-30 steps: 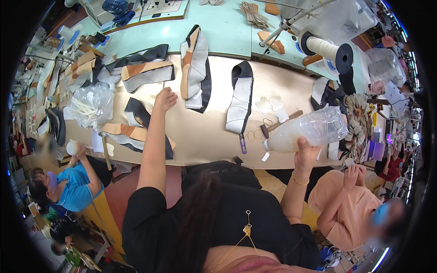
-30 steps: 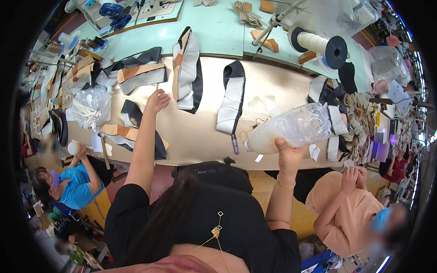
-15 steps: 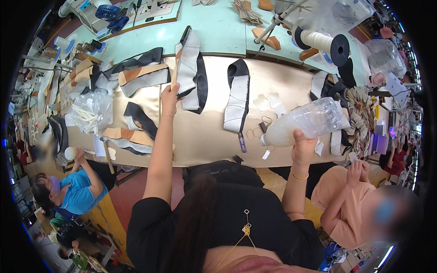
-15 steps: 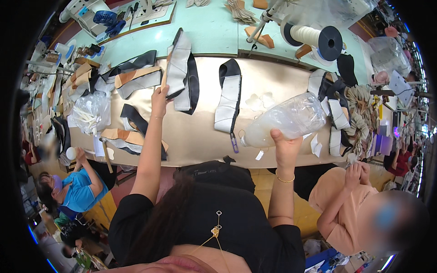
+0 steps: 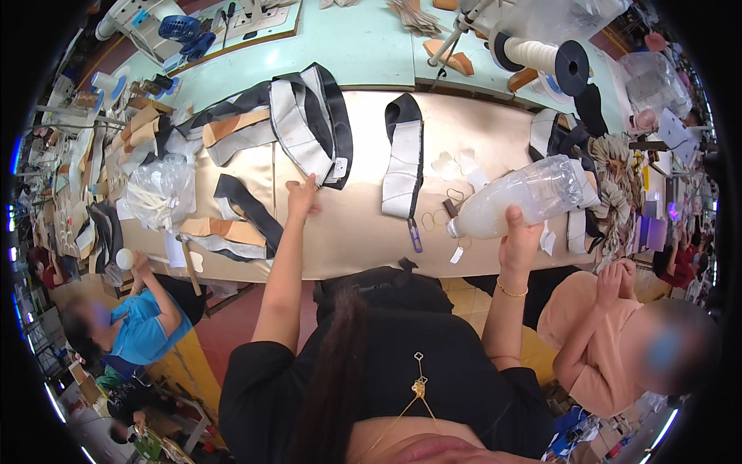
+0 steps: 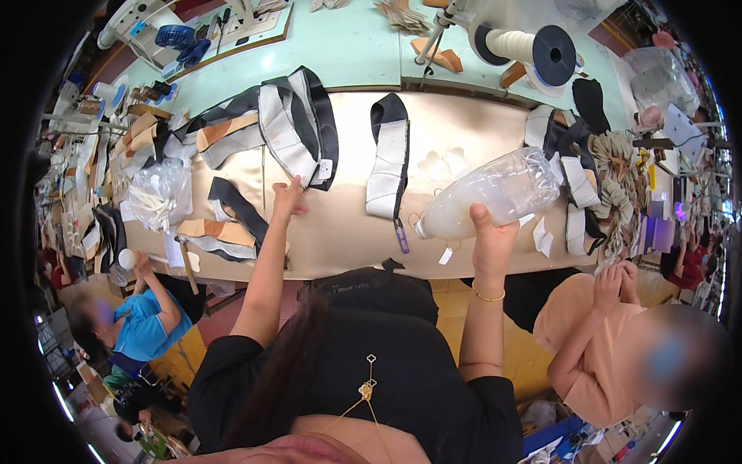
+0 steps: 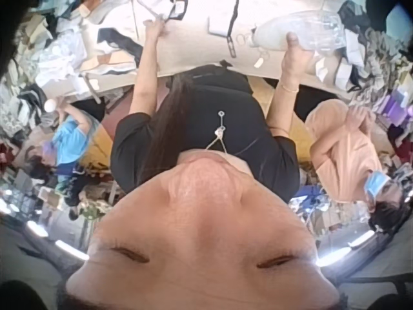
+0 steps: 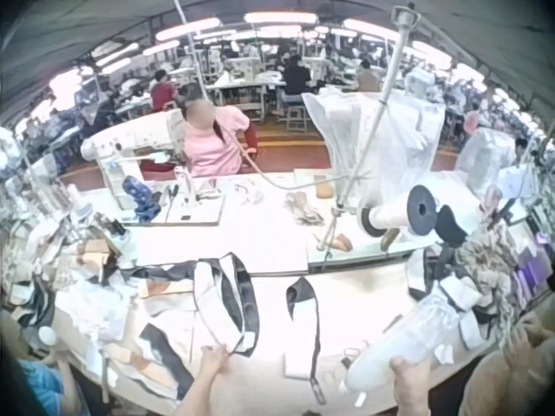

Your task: The person applies a liquid from a plastic bottle onto the edges of white and black fabric pieces on a worktable. The person repeatedly squeezes the bottle to dispense the liquid along seams, then sets the bottle down and adjusts the fabric pieces by hand.

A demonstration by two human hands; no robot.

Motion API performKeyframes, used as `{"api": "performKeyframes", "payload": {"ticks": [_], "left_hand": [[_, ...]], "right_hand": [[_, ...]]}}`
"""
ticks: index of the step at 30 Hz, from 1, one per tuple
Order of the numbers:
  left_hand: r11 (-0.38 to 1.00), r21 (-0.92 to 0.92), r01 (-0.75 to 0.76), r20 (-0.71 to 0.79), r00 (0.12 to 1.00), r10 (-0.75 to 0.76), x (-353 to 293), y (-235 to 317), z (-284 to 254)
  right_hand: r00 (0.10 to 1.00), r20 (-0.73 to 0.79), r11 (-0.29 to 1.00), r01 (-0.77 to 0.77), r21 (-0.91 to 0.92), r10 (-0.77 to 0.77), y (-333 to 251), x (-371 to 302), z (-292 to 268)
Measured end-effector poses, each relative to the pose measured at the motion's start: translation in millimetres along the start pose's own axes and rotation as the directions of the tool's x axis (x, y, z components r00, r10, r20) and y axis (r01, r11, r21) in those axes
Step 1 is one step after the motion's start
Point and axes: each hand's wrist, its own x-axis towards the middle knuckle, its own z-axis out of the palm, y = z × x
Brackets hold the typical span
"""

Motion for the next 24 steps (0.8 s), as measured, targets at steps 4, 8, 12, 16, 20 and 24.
{"api": "performKeyframes", "payload": {"ticks": [4, 8, 12, 16, 20, 24], "left_hand": [[0.914, 0.143, -0.381, -0.132, 0.908, 0.399, -13.7, 4.6, 10.0], [0.892, -0.086, -0.444, 0.295, 0.844, 0.449, -27.5, 29.9, 62.5], [0.981, -0.128, 0.148, 0.577, 0.815, -0.047, -31.8, 63.1, 118.1], [0.854, -0.210, 0.476, 0.778, 0.611, -0.150, -30.2, 83.1, 136.5], [0.869, -0.248, 0.429, 0.862, 0.507, -0.005, -44.2, 102.8, 134.5], [0.759, -0.547, 0.354, 0.771, 0.566, 0.292, -69.7, 120.3, 119.2]], "right_hand": [[0.998, -0.053, 1.000, -0.019, 0.015, 0.020, 5.7, 2.2, -4.1], [0.998, -0.058, 1.000, 0.000, 0.020, 0.001, 9.0, 4.4, -2.6], [0.998, -0.060, 1.000, 0.007, 0.002, -0.007, 8.1, 5.1, -6.7], [0.997, -0.082, 1.000, -0.012, -0.020, 0.010, 7.7, 5.0, -17.3], [0.992, -0.114, 0.999, -0.051, 0.017, 0.052, 10.7, 5.0, -18.3], [0.993, -0.114, 1.000, 0.023, 0.018, -0.020, 8.9, 3.1, -13.9]]}}
